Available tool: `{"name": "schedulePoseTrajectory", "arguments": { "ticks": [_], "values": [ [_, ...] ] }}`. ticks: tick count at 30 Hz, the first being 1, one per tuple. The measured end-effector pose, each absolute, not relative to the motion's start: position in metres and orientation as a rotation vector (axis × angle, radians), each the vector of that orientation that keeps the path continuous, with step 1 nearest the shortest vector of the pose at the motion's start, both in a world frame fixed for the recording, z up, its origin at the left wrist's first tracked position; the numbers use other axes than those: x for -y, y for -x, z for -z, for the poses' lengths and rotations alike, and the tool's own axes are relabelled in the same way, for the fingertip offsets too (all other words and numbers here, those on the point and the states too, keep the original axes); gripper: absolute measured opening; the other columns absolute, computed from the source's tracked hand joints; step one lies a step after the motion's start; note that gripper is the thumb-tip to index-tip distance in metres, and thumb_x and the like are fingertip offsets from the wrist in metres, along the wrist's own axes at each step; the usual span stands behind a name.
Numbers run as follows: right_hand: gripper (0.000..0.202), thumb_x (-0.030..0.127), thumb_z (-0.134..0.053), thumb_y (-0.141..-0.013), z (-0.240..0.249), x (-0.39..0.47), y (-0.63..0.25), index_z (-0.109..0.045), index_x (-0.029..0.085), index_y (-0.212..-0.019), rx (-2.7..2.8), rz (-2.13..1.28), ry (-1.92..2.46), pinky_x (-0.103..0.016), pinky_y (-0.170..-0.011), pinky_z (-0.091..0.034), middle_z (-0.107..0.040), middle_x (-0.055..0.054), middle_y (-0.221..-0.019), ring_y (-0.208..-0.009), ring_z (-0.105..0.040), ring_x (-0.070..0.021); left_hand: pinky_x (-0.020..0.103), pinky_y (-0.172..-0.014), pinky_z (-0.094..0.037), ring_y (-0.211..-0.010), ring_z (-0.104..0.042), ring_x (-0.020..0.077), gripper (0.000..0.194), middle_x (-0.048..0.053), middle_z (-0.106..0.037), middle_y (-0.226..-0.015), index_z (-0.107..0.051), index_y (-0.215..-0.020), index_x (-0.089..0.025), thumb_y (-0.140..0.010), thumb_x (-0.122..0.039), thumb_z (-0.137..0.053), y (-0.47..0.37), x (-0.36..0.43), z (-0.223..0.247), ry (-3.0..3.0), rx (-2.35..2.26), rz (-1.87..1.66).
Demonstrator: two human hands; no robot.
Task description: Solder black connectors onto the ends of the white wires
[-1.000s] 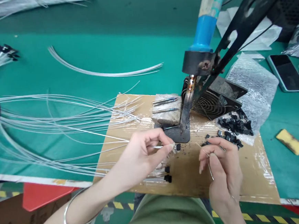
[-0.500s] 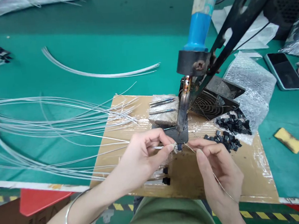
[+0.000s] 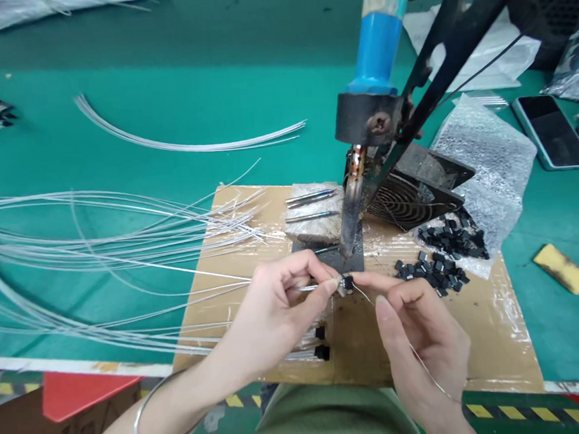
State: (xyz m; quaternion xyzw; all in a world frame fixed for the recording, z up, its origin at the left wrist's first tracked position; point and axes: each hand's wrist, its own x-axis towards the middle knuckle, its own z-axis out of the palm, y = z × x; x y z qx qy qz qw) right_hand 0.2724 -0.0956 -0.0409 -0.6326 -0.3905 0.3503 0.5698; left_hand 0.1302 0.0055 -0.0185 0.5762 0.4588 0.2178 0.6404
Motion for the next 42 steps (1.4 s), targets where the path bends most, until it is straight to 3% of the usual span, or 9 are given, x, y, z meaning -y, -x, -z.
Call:
{"name": "schedulePoseTrajectory", "arguments": {
  "ticks": [6, 15, 17, 19, 21, 26, 29, 35, 42],
  "values": [
    [0.017, 0.026, -0.06, -0.1, 0.042, 0.095, -0.272, -0.056, 0.024, -0.084, 0.913, -0.828, 1.507, -0.036, -0.091, -0.058, -0.08, -0.009, -0.112, -0.1, -0.076, -0.0213, 0.023, -0.062, -0.051, -0.069, -0.063, 0.014, 0.015, 0.006, -0.074, -0.079, -0.067, -0.075, -0.015, -0.087, -0.025, -0.068, -0.129, -0.005, 0.02, -1.305, -1.06, -0.493],
    [0.016, 0.027, -0.059, -0.103, 0.043, 0.094, -0.272, -0.057, 0.025, -0.087, 0.853, -0.83, 1.518, -0.03, -0.092, -0.056, -0.08, -0.004, -0.108, -0.099, -0.075, -0.0171, 0.025, -0.058, -0.046, -0.067, -0.059, 0.0143, 0.019, 0.007, -0.073, -0.084, -0.067, -0.078, -0.016, -0.089, -0.031, -0.066, -0.126, -0.002, 0.02, -1.338, -1.072, -0.457],
    [0.01, 0.028, -0.054, -0.106, 0.045, 0.093, -0.274, -0.06, 0.025, -0.098, 0.861, -0.779, 1.601, -0.03, -0.087, -0.057, -0.08, -0.003, -0.1, -0.094, -0.075, -0.0171, 0.024, -0.053, -0.04, -0.061, -0.054, 0.0128, 0.02, 0.006, -0.072, -0.082, -0.068, -0.08, -0.016, -0.092, -0.032, -0.065, -0.123, 0.003, 0.021, -1.407, -1.103, -0.444],
    [0.017, 0.026, -0.048, -0.108, 0.047, 0.091, -0.277, -0.064, 0.025, -0.105, 1.007, -0.739, 1.659, -0.028, -0.08, -0.056, -0.076, -0.001, -0.091, -0.085, -0.073, -0.0161, 0.025, -0.051, -0.037, -0.057, -0.05, 0.0118, 0.02, 0.004, -0.071, -0.078, -0.069, -0.082, -0.017, -0.095, -0.03, -0.062, -0.12, 0.011, 0.023, -1.544, -1.14, -0.45],
    [0.019, 0.024, -0.051, -0.107, 0.051, 0.09, -0.28, -0.068, 0.024, -0.1, 1.24, -0.751, 1.626, -0.026, -0.073, -0.053, -0.071, -0.001, -0.084, -0.078, -0.067, -0.0149, 0.025, -0.051, -0.038, -0.058, -0.051, 0.0121, 0.018, 0.002, -0.07, -0.077, -0.069, -0.083, -0.019, -0.097, -0.025, -0.061, -0.115, 0.021, 0.027, -1.712, -1.151, -0.473],
    [0.014, 0.015, -0.063, -0.098, 0.06, 0.091, -0.278, -0.063, 0.021, -0.085, 1.499, -0.767, 1.485, -0.024, -0.059, -0.047, -0.062, 0.001, -0.074, -0.067, -0.058, -0.0135, 0.028, -0.074, -0.054, -0.086, -0.068, 0.0167, 0.012, 0.005, -0.072, -0.097, -0.069, -0.099, -0.02, -0.095, -0.011, -0.062, -0.097, 0.039, 0.04, -1.997, -1.112, -0.671],
    [0.01, 0.013, -0.064, -0.098, 0.065, 0.094, -0.277, -0.064, 0.021, -0.091, 1.59, -0.751, 1.445, -0.026, -0.063, -0.049, -0.066, -0.001, -0.077, -0.071, -0.06, -0.0152, 0.035, -0.088, -0.053, -0.099, -0.066, 0.022, 0.02, 0.008, -0.07, -0.106, -0.067, -0.109, -0.02, -0.093, -0.008, -0.065, -0.081, 0.035, 0.049, -2.243, -1.307, -0.829],
    [0.007, 0.015, -0.063, -0.099, 0.071, 0.097, -0.276, -0.065, 0.021, -0.095, 1.735, -0.723, 1.438, -0.03, -0.065, -0.052, -0.069, -0.002, -0.081, -0.075, -0.062, -0.0177, 0.042, -0.081, -0.049, -0.091, -0.059, 0.0272, 0.006, 0.009, -0.063, -0.096, -0.067, -0.098, -0.019, -0.095, -0.016, -0.064, -0.06, 0.012, 0.065, -2.489, -1.561, -0.719],
    [0.007, 0.014, -0.066, -0.097, 0.069, 0.096, -0.277, -0.067, 0.021, -0.097, 1.717, -0.724, 1.432, -0.028, -0.065, -0.054, -0.071, -0.002, -0.082, -0.072, -0.063, -0.0162, 0.033, -0.08, -0.048, -0.092, -0.059, 0.0209, 0.013, 0.005, -0.065, -0.094, -0.067, -0.091, -0.019, -0.098, -0.01, -0.059, -0.053, 0.011, 0.057, -2.211, -1.245, -0.595]
  ]
}}
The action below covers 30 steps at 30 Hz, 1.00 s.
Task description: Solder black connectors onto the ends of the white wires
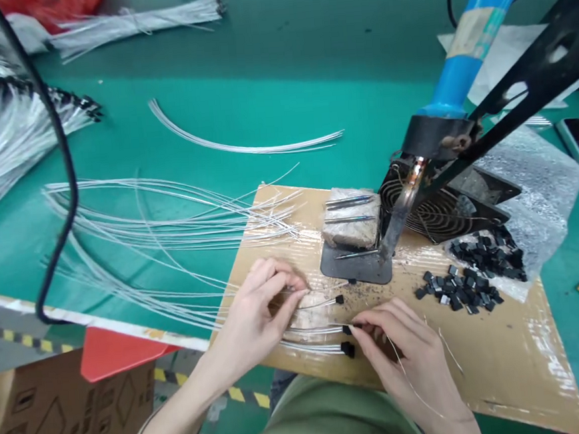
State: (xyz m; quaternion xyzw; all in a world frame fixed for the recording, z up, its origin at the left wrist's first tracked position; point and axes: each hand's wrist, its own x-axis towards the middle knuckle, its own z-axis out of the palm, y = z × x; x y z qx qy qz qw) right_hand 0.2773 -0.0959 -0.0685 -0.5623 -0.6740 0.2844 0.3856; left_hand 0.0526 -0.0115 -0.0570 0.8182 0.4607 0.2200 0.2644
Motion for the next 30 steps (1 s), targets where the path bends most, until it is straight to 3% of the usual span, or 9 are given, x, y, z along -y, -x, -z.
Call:
{"name": "schedulePoseTrajectory", "arguments": {
  "ticks": [4, 8, 11, 16, 23, 30],
  "values": [
    [0.009, 0.016, -0.067, -0.097, 0.068, 0.099, -0.279, -0.07, 0.021, -0.104, 1.664, -0.765, 1.443, -0.025, -0.065, -0.054, -0.069, -0.001, -0.083, -0.072, -0.064, -0.0143, 0.034, -0.085, -0.047, -0.095, -0.059, 0.0205, 0.012, 0.006, -0.065, -0.099, -0.067, -0.091, -0.018, -0.097, -0.009, -0.061, -0.048, 0.015, 0.056, -2.214, -1.112, -0.549],
    [0.016, 0.025, -0.064, -0.1, 0.069, 0.109, -0.284, -0.072, 0.026, -0.114, 1.467, -0.825, 1.524, -0.024, -0.07, -0.053, -0.07, -0.001, -0.095, -0.08, -0.066, -0.0144, 0.03, -0.081, -0.049, -0.093, -0.062, 0.0183, 0.01, 0.004, -0.066, -0.096, -0.066, -0.09, -0.017, -0.097, -0.01, -0.064, -0.047, 0.013, 0.056, -2.194, -1.101, -0.629],
    [0.023, 0.029, -0.054, -0.105, 0.073, 0.116, -0.294, -0.075, 0.03, -0.113, 1.351, -0.785, 1.563, -0.025, -0.075, -0.052, -0.071, -0.001, -0.096, -0.082, -0.065, -0.0151, 0.029, -0.079, -0.051, -0.087, -0.063, 0.0177, 0.007, 0.004, -0.067, -0.092, -0.065, -0.095, -0.016, -0.099, -0.011, -0.062, -0.043, 0.004, 0.057, -2.299, -1.243, -0.76],
    [0.029, 0.03, -0.048, -0.107, 0.082, 0.119, -0.31, -0.078, 0.027, -0.109, 1.377, -0.704, 1.585, -0.024, -0.071, -0.051, -0.07, 0.0, -0.084, -0.071, -0.062, -0.0134, 0.04, -0.081, -0.054, -0.091, -0.06, 0.0264, 0.009, 0.012, -0.063, -0.096, -0.067, -0.101, -0.012, -0.099, -0.019, -0.063, -0.033, -0.027, 0.065, -2.636, -1.554, -0.734],
    [0.028, 0.03, -0.05, -0.107, 0.081, 0.118, -0.31, -0.078, 0.025, -0.105, 1.372, -0.703, 1.614, -0.022, -0.065, -0.05, -0.072, -0.001, -0.085, -0.067, -0.062, -0.0125, 0.038, -0.079, -0.054, -0.086, -0.058, 0.0241, 0.013, 0.011, -0.065, -0.094, -0.07, -0.093, -0.013, -0.1, -0.015, -0.059, -0.027, -0.051, 0.071, -2.803, -1.33, -0.711],
    [0.028, 0.03, -0.05, -0.107, 0.081, 0.117, -0.311, -0.077, 0.026, -0.105, 1.392, -0.698, 1.598, -0.021, -0.066, -0.051, -0.072, 0.001, -0.083, -0.066, -0.062, -0.0113, 0.032, -0.08, -0.054, -0.086, -0.064, 0.0196, 0.01, 0.008, -0.071, -0.096, -0.071, -0.088, -0.015, -0.097, -0.014, -0.066, -0.023, -0.049, 0.063, -2.7, -1.246, -0.956]
  ]
}}
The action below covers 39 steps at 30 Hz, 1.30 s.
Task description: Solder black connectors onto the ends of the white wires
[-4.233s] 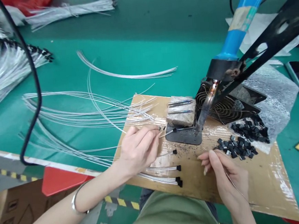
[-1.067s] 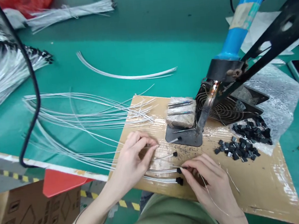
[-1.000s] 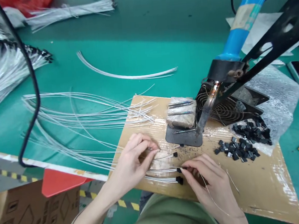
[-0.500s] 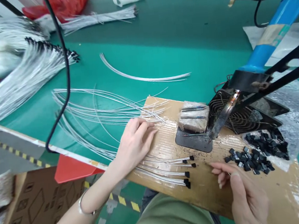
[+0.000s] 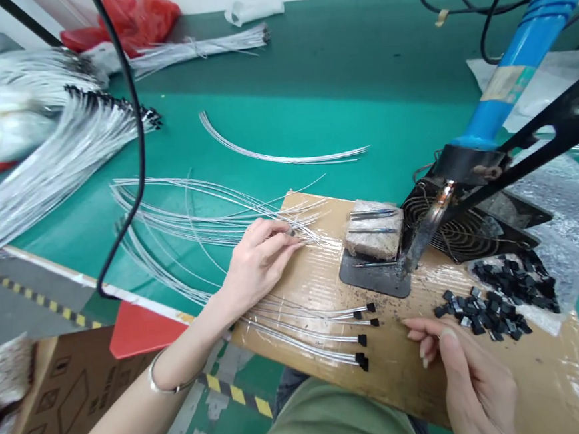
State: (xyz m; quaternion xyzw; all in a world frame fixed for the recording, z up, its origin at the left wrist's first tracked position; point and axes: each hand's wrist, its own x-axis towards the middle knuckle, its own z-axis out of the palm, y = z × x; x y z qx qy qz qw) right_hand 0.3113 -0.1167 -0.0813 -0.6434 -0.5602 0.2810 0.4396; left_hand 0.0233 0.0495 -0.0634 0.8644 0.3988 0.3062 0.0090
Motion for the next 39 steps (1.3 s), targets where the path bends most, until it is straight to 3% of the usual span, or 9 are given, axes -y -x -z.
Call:
{"name": "schedulePoseTrajectory", "arguments": {
  "ticks": [4, 10, 17, 21, 27, 35, 39],
  "values": [
    [0.028, 0.03, -0.051, -0.107, 0.081, 0.117, -0.311, -0.078, 0.026, -0.103, 1.388, -0.687, 1.61, -0.022, -0.069, -0.051, -0.072, 0.001, -0.081, -0.066, -0.063, -0.0117, 0.027, -0.08, -0.054, -0.086, -0.07, 0.0165, 0.006, 0.005, -0.074, -0.092, -0.07, -0.09, -0.016, -0.095, -0.013, -0.069, -0.025, -0.047, 0.059, -2.459, -1.263, -1.056],
    [0.035, 0.032, -0.045, -0.109, 0.082, 0.125, -0.315, -0.079, 0.025, -0.102, 1.247, -0.663, 1.577, -0.023, -0.065, -0.051, -0.071, -0.002, -0.082, -0.07, -0.064, -0.0134, 0.022, -0.064, -0.05, -0.067, -0.063, 0.0112, 0.007, 0.0, -0.073, -0.079, -0.069, -0.088, -0.016, -0.095, -0.015, -0.066, -0.036, -0.035, 0.041, -2.299, -1.317, -0.991],
    [0.035, 0.032, -0.048, -0.109, 0.083, 0.133, -0.328, -0.08, 0.023, -0.1, 1.199, -0.587, 1.612, -0.022, -0.063, -0.052, -0.073, -0.002, -0.08, -0.068, -0.065, -0.0129, 0.021, -0.043, -0.031, -0.048, -0.04, 0.0087, 0.02, -0.005, -0.055, -0.057, -0.068, -0.077, -0.017, -0.095, -0.024, -0.061, -0.05, -0.022, 0.007, -2.021, -1.03, -0.41],
    [0.037, 0.035, -0.048, -0.108, 0.079, 0.135, -0.331, -0.081, 0.021, -0.098, 1.154, -0.57, 1.647, -0.024, -0.061, -0.052, -0.074, -0.004, -0.08, -0.066, -0.065, -0.014, 0.021, -0.045, -0.033, -0.051, -0.043, 0.0107, 0.021, -0.003, -0.056, -0.057, -0.067, -0.075, -0.018, -0.092, -0.029, -0.062, -0.063, -0.025, 0.003, -1.782, -0.902, -0.239],
    [0.04, 0.04, -0.05, -0.107, 0.074, 0.137, -0.339, -0.082, 0.019, -0.094, 1.074, -0.54, 1.727, -0.026, -0.059, -0.053, -0.075, -0.006, -0.079, -0.064, -0.064, -0.0152, 0.022, -0.046, -0.038, -0.052, -0.049, 0.0131, 0.026, 0.0, -0.061, -0.059, -0.069, -0.072, -0.02, -0.092, -0.036, -0.063, -0.075, -0.022, 0.016, -1.785, -1.07, -0.359],
    [0.014, 0.028, -0.067, -0.098, 0.068, 0.123, -0.336, -0.078, 0.02, -0.095, 1.226, -0.449, 1.879, -0.023, -0.053, -0.051, -0.072, -0.001, -0.079, -0.057, -0.06, -0.0107, 0.021, -0.043, -0.033, -0.049, -0.047, 0.0118, 0.029, -0.001, -0.061, -0.059, -0.07, -0.073, -0.02, -0.092, -0.04, -0.062, -0.084, -0.009, 0.025, -1.796, -1.168, -0.408],
    [0.011, 0.026, -0.068, -0.098, 0.071, 0.112, -0.331, -0.074, 0.018, -0.103, 1.462, -0.28, 1.868, -0.024, -0.056, -0.053, -0.069, -0.001, -0.08, -0.06, -0.058, -0.0112, 0.021, -0.043, -0.028, -0.048, -0.041, 0.011, 0.029, 0.0, -0.058, -0.058, -0.07, -0.072, -0.018, -0.087, -0.043, -0.065, -0.089, -0.007, 0.025, -1.624, -1.161, -0.342]
  ]
}}
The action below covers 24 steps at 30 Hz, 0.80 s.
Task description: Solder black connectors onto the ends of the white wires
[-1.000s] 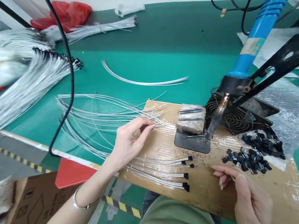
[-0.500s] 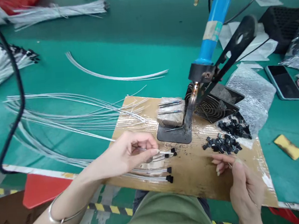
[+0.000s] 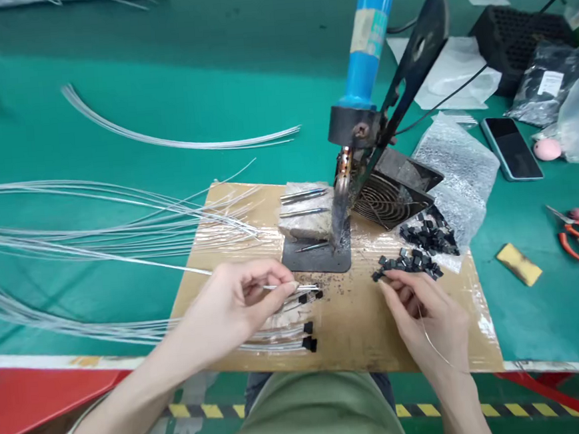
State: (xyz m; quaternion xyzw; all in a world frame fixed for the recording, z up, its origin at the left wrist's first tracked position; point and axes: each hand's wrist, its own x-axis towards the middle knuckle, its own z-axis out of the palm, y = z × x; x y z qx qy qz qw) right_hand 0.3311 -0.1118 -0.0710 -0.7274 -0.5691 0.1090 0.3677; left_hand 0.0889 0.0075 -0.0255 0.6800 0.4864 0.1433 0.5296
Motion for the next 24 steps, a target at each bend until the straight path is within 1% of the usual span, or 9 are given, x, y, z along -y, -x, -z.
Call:
{"name": "schedulePoseTrajectory", "arguments": {
  "ticks": [3, 6, 10, 13, 15, 17, 20, 22, 24],
  "values": [
    [0.014, 0.028, -0.067, -0.1, 0.077, 0.107, -0.331, -0.073, 0.017, -0.106, 1.666, -0.106, 1.86, -0.027, -0.068, -0.057, -0.07, -0.004, -0.085, -0.068, -0.064, -0.0137, 0.021, -0.044, -0.027, -0.05, -0.04, 0.011, 0.028, 0.0, -0.057, -0.058, -0.07, -0.073, -0.017, -0.083, -0.044, -0.068, -0.092, -0.007, 0.024, -1.521, -1.174, -0.309],
    [0.013, 0.024, -0.06, -0.103, 0.079, 0.104, -0.332, -0.072, 0.017, -0.103, 1.765, -0.01, 1.88, -0.029, -0.074, -0.057, -0.073, -0.006, -0.089, -0.076, -0.069, -0.0159, 0.022, -0.045, -0.027, -0.051, -0.04, 0.0108, 0.027, 0.001, -0.059, -0.061, -0.07, -0.073, -0.017, -0.081, -0.043, -0.07, -0.095, -0.006, 0.021, -1.472, -1.176, -0.31],
    [0.01, 0.021, -0.062, -0.101, 0.074, 0.104, -0.331, -0.072, 0.019, -0.1, 1.689, -0.025, 1.836, -0.029, -0.074, -0.058, -0.074, -0.005, -0.088, -0.076, -0.071, -0.0163, 0.022, -0.047, -0.029, -0.051, -0.041, 0.0102, 0.025, 0.0, -0.058, -0.06, -0.071, -0.072, -0.016, -0.081, -0.04, -0.07, -0.1, -0.006, 0.019, -1.459, -1.169, -0.341],
    [0.008, 0.024, -0.066, -0.099, 0.073, 0.108, -0.327, -0.073, 0.02, -0.098, 1.472, -0.159, 1.82, -0.03, -0.077, -0.06, -0.078, -0.007, -0.095, -0.082, -0.075, -0.0185, 0.022, -0.047, -0.03, -0.051, -0.042, 0.0101, 0.024, 0.0, -0.059, -0.06, -0.071, -0.071, -0.016, -0.082, -0.037, -0.07, -0.102, -0.004, 0.018, -1.437, -1.159, -0.369],
    [0.012, 0.031, -0.068, -0.098, 0.074, 0.111, -0.32, -0.074, 0.021, -0.099, 1.256, -0.353, 1.821, -0.03, -0.073, -0.063, -0.08, -0.006, -0.093, -0.076, -0.077, -0.0187, 0.022, -0.047, -0.03, -0.051, -0.042, 0.01, 0.023, 0.0, -0.06, -0.06, -0.071, -0.073, -0.015, -0.083, -0.036, -0.07, -0.103, -0.002, 0.017, -1.402, -1.155, -0.371],
    [0.017, 0.037, -0.072, -0.094, 0.074, 0.113, -0.311, -0.076, 0.021, -0.098, 1.068, -0.549, 1.795, -0.026, -0.062, -0.062, -0.078, -0.003, -0.08, -0.062, -0.074, -0.0171, 0.023, -0.048, -0.03, -0.052, -0.043, 0.0098, 0.022, 0.001, -0.062, -0.062, -0.071, -0.075, -0.015, -0.084, -0.035, -0.069, -0.104, 0.001, 0.017, -1.38, -1.152, -0.372],
    [0.019, 0.04, -0.079, -0.087, 0.068, 0.113, -0.296, -0.081, 0.021, -0.088, 0.927, -0.733, 1.748, -0.024, -0.052, -0.056, -0.071, -0.001, -0.065, -0.052, -0.066, -0.0151, 0.023, -0.051, -0.034, -0.056, -0.047, 0.0107, 0.021, 0.002, -0.066, -0.068, -0.073, -0.079, -0.015, -0.088, -0.033, -0.067, -0.103, 0.007, 0.018, -1.421, -1.154, -0.376],
    [0.02, 0.042, -0.081, -0.084, 0.063, 0.112, -0.287, -0.082, 0.022, -0.083, 0.864, -0.834, 1.729, -0.023, -0.048, -0.05, -0.067, -0.001, -0.06, -0.049, -0.06, -0.0138, 0.023, -0.053, -0.037, -0.06, -0.051, 0.0117, 0.018, 0.002, -0.068, -0.07, -0.074, -0.083, -0.016, -0.09, -0.03, -0.066, -0.102, 0.011, 0.02, -1.471, -1.14, -0.402],
    [0.022, 0.044, -0.082, -0.081, 0.059, 0.112, -0.281, -0.083, 0.022, -0.083, 0.792, -0.92, 1.727, -0.023, -0.046, -0.049, -0.065, 0.0, -0.059, -0.047, -0.058, -0.0131, 0.023, -0.053, -0.038, -0.06, -0.051, 0.0112, 0.016, 0.001, -0.067, -0.07, -0.074, -0.086, -0.017, -0.092, -0.028, -0.065, -0.102, 0.014, 0.022, -1.52, -1.122, -0.43]
  ]
}}
